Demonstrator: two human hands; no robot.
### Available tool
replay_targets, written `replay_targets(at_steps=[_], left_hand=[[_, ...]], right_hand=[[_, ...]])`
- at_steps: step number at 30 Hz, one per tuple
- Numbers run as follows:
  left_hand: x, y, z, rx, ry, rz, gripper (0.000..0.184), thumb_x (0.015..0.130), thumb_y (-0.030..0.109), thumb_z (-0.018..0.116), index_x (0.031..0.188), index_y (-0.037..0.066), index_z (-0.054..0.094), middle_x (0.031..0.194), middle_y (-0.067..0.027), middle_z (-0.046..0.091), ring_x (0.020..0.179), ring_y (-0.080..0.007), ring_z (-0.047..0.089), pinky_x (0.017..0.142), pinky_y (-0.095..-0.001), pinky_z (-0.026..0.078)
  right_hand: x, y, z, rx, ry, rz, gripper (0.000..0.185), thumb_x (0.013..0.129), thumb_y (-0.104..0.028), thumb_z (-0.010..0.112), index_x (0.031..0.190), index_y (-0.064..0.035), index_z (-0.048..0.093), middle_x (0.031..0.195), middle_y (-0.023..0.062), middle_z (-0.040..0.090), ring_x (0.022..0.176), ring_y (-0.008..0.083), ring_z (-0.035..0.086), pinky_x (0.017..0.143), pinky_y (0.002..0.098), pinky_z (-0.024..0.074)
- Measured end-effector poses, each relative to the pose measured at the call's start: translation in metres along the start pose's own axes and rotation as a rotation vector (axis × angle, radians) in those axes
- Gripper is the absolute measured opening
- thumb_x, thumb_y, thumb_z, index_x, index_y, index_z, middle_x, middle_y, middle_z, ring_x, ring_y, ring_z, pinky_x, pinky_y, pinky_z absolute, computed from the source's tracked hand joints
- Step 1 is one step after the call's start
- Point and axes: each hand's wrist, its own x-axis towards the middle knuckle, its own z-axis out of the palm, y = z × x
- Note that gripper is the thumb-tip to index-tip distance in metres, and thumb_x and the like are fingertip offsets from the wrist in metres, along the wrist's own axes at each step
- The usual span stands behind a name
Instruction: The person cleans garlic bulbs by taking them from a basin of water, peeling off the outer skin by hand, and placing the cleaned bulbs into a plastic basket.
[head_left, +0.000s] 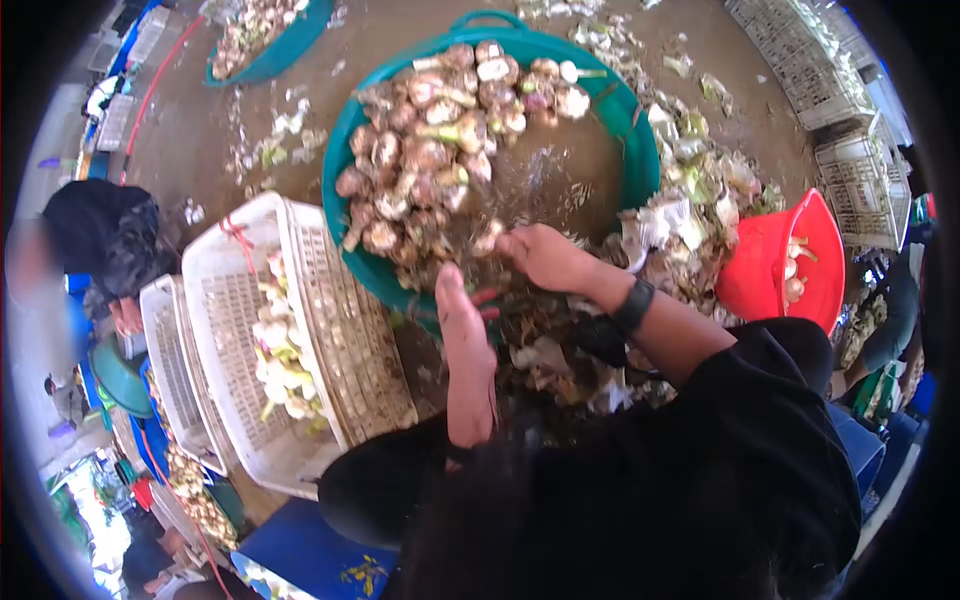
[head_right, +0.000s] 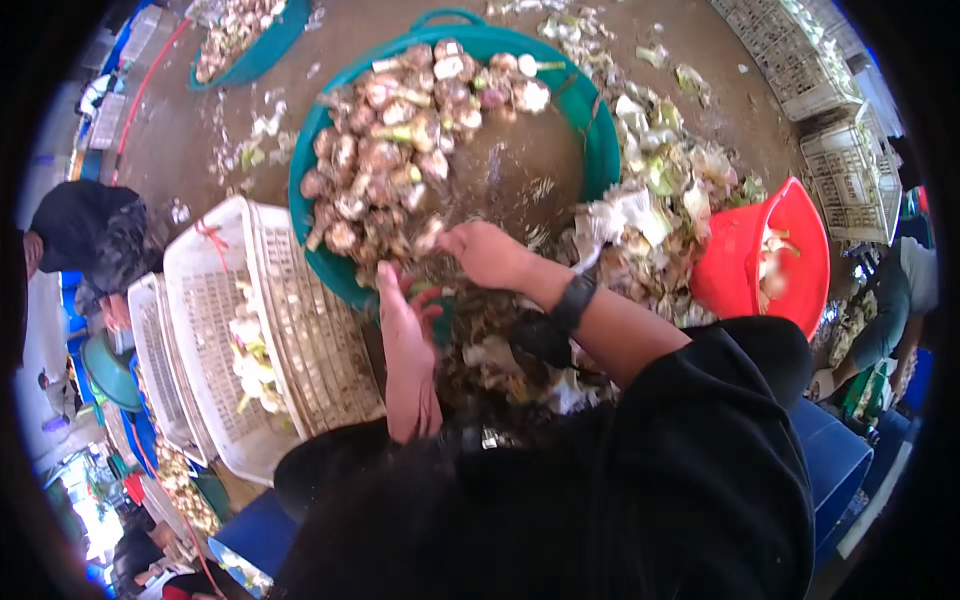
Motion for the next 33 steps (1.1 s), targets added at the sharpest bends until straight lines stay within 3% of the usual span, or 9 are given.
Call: replay_targets(at_steps=[5, 13, 16, 20, 22, 27, 29, 30, 33], left_hand=[[-0.003, -0.003, 0.006, 0.314, -0.190, 0.223, 0.035, 0.085, 0.023, 0.057, 0.107, -0.004, 0.056, 0.072, -0.0006, 0.059, 0.066, -0.0095, 0.054, 0.061, -0.0214, 0.042], [-0.009, -0.013, -0.007, 0.055, -0.240, 0.036, 0.025, 0.083, 0.012, 0.057, 0.101, -0.005, 0.059, 0.087, -0.0052, 0.061, 0.074, -0.0099, 0.055, 0.068, -0.0211, 0.043], [-0.016, -0.008, -0.008, 0.004, -0.259, -0.034, 0.027, 0.086, 0.016, 0.050, 0.105, -0.003, 0.056, 0.088, -0.0055, 0.060, 0.075, -0.0115, 0.056, 0.067, -0.0224, 0.044], [-0.020, 0.004, -0.016, 0.009, -0.424, -0.094, 0.030, 0.086, 0.020, 0.048, 0.110, 0.003, 0.053, 0.088, -0.0045, 0.059, 0.075, -0.0103, 0.055, 0.060, -0.0240, 0.043], [-0.025, 0.005, -0.013, 0.086, -0.434, -0.097, 0.031, 0.084, 0.020, 0.053, 0.109, 0.002, 0.054, 0.085, -0.0024, 0.058, 0.071, -0.0070, 0.052, 0.057, -0.0207, 0.041], [-0.031, 0.000, -0.013, 0.489, -0.481, 0.105, 0.036, 0.078, 0.012, 0.064, 0.109, -0.003, 0.054, 0.093, -0.0021, 0.057, 0.077, -0.0060, 0.049, 0.067, -0.0200, 0.040], [-0.038, -0.003, -0.011, 0.464, -0.627, 0.299, 0.037, 0.077, 0.010, 0.064, 0.110, -0.004, 0.053, 0.095, -0.0041, 0.057, 0.083, -0.0096, 0.051, 0.075, -0.0226, 0.042], [-0.035, -0.009, -0.013, 0.416, -0.701, 0.400, 0.041, 0.074, 0.002, 0.064, 0.112, -0.004, 0.052, 0.104, -0.0079, 0.056, 0.091, -0.0129, 0.052, 0.080, -0.0245, 0.041], [-0.041, -0.009, -0.011, 0.449, -0.728, 0.622, 0.046, 0.069, -0.004, 0.061, 0.114, -0.002, 0.051, 0.112, -0.0109, 0.054, 0.100, -0.0157, 0.051, 0.083, -0.0264, 0.041]], right_hand=[[-0.054, -0.057, 0.006, -0.203, -0.119, 0.054, 0.018, 0.078, -0.016, 0.046, 0.076, -0.0037, 0.059, 0.069, 0.0170, 0.060, 0.066, 0.0342, 0.060, 0.061, 0.0436, 0.0489], [-0.067, -0.065, 0.012, -0.122, 0.040, 0.138, 0.024, 0.076, -0.019, 0.048, 0.068, 0.0005, 0.059, 0.063, 0.0173, 0.060, 0.060, 0.0283, 0.062, 0.059, 0.0387, 0.0503], [-0.067, -0.060, 0.020, 0.976, 0.035, 0.648, 0.027, 0.081, -0.017, 0.045, 0.072, 0.0067, 0.053, 0.056, 0.0115, 0.054, 0.045, 0.0173, 0.057, 0.048, 0.0341, 0.0478], [-0.075, -0.057, 0.021, 0.768, 0.088, 0.485, 0.025, 0.082, -0.018, 0.048, 0.073, 0.0044, 0.055, 0.060, 0.0155, 0.057, 0.051, 0.0246, 0.059, 0.052, 0.0376, 0.0473], [-0.083, -0.062, 0.024, 0.291, 0.343, 0.035, 0.023, 0.082, -0.018, 0.049, 0.072, 0.0010, 0.056, 0.067, 0.0185, 0.059, 0.062, 0.0334, 0.059, 0.058, 0.0405, 0.0463], [-0.089, -0.049, 0.025, -0.026, 0.468, 0.072, 0.019, 0.080, -0.016, 0.048, 0.073, -0.0013, 0.058, 0.071, 0.0202, 0.058, 0.068, 0.0394, 0.055, 0.060, 0.0428, 0.0451], [-0.084, -0.039, 0.023, 0.188, 0.521, 0.298, 0.021, 0.082, -0.016, 0.047, 0.075, 0.0002, 0.059, 0.063, 0.0176, 0.058, 0.055, 0.0338, 0.055, 0.051, 0.0404, 0.0448], [-0.081, -0.045, 0.009, 0.797, 0.349, 0.686, 0.025, 0.086, -0.018, 0.046, 0.080, 0.0017, 0.059, 0.061, 0.0123, 0.058, 0.046, 0.0222, 0.052, 0.042, 0.0343, 0.0423], [-0.079, -0.021, 0.004, 1.288, 0.189, 0.780, 0.026, 0.088, -0.021, 0.047, 0.091, 0.0015, 0.059, 0.076, 0.0084, 0.060, 0.047, 0.0146, 0.052, 0.039, 0.0261, 0.0405]])
